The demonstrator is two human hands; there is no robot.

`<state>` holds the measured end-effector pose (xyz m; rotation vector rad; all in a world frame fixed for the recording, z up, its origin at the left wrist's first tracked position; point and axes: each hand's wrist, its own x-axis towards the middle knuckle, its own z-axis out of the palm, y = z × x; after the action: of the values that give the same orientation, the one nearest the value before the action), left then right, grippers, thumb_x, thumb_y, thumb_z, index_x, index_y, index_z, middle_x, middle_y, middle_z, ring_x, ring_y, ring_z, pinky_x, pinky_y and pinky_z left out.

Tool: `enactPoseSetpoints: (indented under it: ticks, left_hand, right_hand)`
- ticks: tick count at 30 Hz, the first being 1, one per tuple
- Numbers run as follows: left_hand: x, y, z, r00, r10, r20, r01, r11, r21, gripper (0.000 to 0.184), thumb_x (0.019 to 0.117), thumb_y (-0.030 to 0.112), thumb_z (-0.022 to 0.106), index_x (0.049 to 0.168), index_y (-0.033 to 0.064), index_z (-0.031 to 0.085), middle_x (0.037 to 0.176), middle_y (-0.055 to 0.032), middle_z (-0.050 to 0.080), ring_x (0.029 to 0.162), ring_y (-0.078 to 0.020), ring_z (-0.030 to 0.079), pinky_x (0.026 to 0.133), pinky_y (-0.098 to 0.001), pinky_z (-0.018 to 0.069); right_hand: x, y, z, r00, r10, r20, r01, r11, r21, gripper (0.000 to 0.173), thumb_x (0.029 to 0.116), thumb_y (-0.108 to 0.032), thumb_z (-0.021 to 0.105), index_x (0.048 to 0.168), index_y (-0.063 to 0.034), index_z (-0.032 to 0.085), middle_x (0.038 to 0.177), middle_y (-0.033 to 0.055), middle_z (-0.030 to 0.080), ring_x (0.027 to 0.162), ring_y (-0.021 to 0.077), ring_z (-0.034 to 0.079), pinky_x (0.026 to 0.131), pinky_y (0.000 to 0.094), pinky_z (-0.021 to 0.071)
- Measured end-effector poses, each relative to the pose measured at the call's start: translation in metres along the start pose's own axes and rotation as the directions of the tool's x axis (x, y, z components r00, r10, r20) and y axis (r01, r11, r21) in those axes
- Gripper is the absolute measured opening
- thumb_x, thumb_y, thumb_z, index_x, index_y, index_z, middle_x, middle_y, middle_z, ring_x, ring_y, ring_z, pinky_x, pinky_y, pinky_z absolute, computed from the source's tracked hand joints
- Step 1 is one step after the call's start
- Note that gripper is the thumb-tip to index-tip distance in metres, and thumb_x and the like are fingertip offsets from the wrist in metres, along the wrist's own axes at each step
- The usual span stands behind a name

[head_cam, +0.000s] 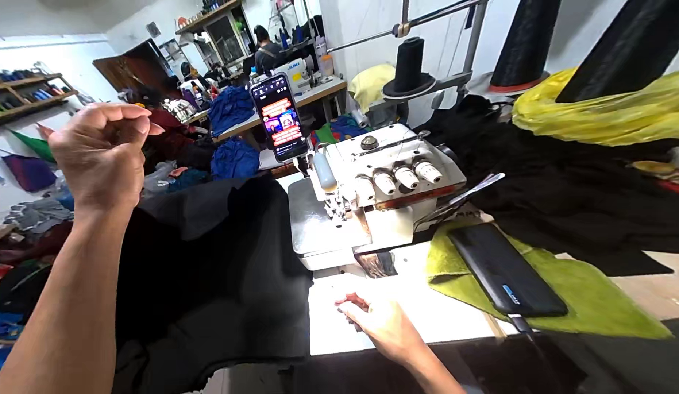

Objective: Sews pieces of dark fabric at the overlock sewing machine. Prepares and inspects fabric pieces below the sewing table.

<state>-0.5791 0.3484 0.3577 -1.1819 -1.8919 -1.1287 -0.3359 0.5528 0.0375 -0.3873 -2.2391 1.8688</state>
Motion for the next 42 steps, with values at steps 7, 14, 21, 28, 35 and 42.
enactPoseSetpoints:
  ticks: [7,14,21,28,35,42]
  left_hand:
    - [-0.125,-0.089,-0.011,0.705,-0.598,0.382,0.295,0.737,0.608,0.048,0.0983,0.036,0.069,0.134,0.0030,0.064,0.136,-0.0228,0.062,0.123,-0.0413,0.061,0.104,-0.0648,0.0472]
    - [-0.238,-0.153,0.005,0.435,-0.829,0.353,0.490,0.546,0.680,0.083,0.0965,0.041,0.068,0.159,0.0017,0.031,0.164,-0.0220,0.032,0.148,-0.0387,0.039,0.119,-0.0600,0.0331]
    - [-0.231,-0.182,0.038,0.664,-0.708,0.241,0.266,0.525,0.809,0.064,0.0998,0.011,0.061,0.159,0.0086,0.037,0.167,-0.0213,0.026,0.139,-0.0464,0.048,0.097,-0.0616,0.0514]
    - [-0.186,-0.210,0.043,0.496,-0.840,0.219,0.273,0.391,0.879,0.035,0.1025,0.010,0.049,0.134,0.0054,0.064,0.137,-0.0224,0.062,0.130,-0.0438,0.057,0.097,-0.0656,0.0487]
    - [-0.041,-0.146,-0.006,0.838,-0.535,-0.111,0.495,0.658,0.567,0.038,0.1096,0.013,0.036,0.128,-0.0152,0.053,0.123,-0.0428,0.057,0.120,-0.0589,0.055,0.099,-0.0748,0.0392]
    - [0.026,-0.042,-0.019,0.977,-0.164,-0.134,0.208,0.861,0.464,0.028,0.1068,0.014,0.043,0.114,-0.0065,0.060,0.107,-0.0211,0.064,0.101,-0.0241,0.062,0.093,-0.0481,0.0474]
  right_hand:
    - [-0.015,0.008,-0.005,0.994,-0.072,-0.082,0.054,0.979,-0.196,0.021,0.0961,-0.024,0.061,0.103,-0.0133,0.078,0.094,-0.0035,0.077,0.081,0.0054,0.071,0.077,0.0291,0.0598]
    - [-0.015,0.009,0.003,0.969,-0.194,-0.153,0.131,0.929,-0.345,0.019,0.0947,-0.021,0.063,0.101,-0.0112,0.079,0.094,0.0019,0.078,0.084,0.0127,0.074,0.077,0.0368,0.0609]
    - [-0.015,0.003,0.010,0.955,-0.218,-0.203,0.114,0.897,-0.427,0.018,0.0928,-0.014,0.065,0.101,-0.0040,0.078,0.089,0.0109,0.077,0.075,0.0225,0.074,0.068,0.0442,0.0606]
    - [-0.011,0.008,0.014,0.972,-0.091,-0.217,0.000,0.922,-0.388,0.033,0.1031,-0.032,0.055,0.107,-0.0079,0.077,0.099,0.0115,0.077,0.089,0.0255,0.075,0.077,0.0515,0.0587]
    - [-0.011,0.008,0.020,0.956,-0.149,-0.252,0.020,0.892,-0.452,0.033,0.1034,-0.032,0.054,0.106,-0.0093,0.077,0.094,0.0105,0.077,0.085,0.0262,0.075,0.071,0.0519,0.0585]
    - [-0.017,-0.003,0.019,0.946,-0.196,-0.258,0.044,0.867,-0.496,0.023,0.0966,-0.023,0.060,0.101,-0.0117,0.080,0.085,0.0089,0.077,0.075,0.0286,0.075,0.064,0.0543,0.0583]
